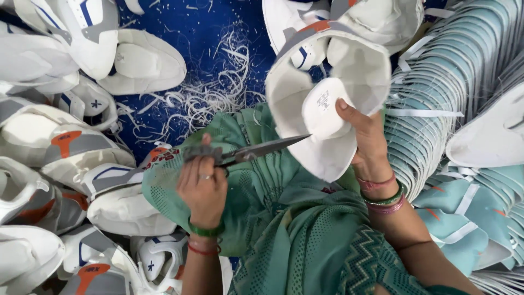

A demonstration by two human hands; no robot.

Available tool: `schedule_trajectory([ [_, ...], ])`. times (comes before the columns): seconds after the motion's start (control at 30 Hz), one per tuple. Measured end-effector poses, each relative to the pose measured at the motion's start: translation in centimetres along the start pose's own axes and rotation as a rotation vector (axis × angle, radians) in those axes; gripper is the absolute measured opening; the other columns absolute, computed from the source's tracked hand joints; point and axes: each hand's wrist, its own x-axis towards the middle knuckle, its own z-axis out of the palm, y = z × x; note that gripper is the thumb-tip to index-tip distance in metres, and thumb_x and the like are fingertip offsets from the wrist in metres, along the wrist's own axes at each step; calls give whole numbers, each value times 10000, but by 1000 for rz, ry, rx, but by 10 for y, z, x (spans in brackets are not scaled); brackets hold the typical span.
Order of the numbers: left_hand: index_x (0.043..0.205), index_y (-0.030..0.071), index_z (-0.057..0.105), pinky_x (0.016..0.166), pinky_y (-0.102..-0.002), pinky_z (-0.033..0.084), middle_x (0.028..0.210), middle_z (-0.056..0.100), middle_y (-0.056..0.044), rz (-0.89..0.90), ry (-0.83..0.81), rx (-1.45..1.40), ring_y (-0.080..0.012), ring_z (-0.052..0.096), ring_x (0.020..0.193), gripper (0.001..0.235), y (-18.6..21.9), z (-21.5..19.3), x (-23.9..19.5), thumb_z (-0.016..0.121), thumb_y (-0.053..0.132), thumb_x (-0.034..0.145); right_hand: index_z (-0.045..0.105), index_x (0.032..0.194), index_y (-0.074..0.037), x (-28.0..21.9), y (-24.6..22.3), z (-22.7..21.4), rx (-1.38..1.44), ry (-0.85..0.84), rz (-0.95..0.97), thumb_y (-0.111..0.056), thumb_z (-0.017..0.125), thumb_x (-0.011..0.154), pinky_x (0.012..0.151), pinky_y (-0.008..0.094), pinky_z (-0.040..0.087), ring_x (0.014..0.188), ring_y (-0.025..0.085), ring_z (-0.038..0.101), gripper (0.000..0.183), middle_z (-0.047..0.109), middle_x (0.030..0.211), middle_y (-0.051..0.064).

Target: The person trims excess fabric and thread from manufactured shoe uppers using scissors.

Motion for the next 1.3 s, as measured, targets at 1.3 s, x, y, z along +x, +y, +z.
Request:
schedule_trajectory([
  [1.3, 1131, 27, 630, 894, -325, 548, 1200, 711, -80, -401, 64, -678, -162, 690, 1046, 390, 55, -4, 26, 758, 72, 766, 466, 1505, 19, -9, 3, -22, 49, -42, -171, -285, 692, 1000, 1085, 445, 541, 1251, 322, 648, 632, 634, 1398, 169],
])
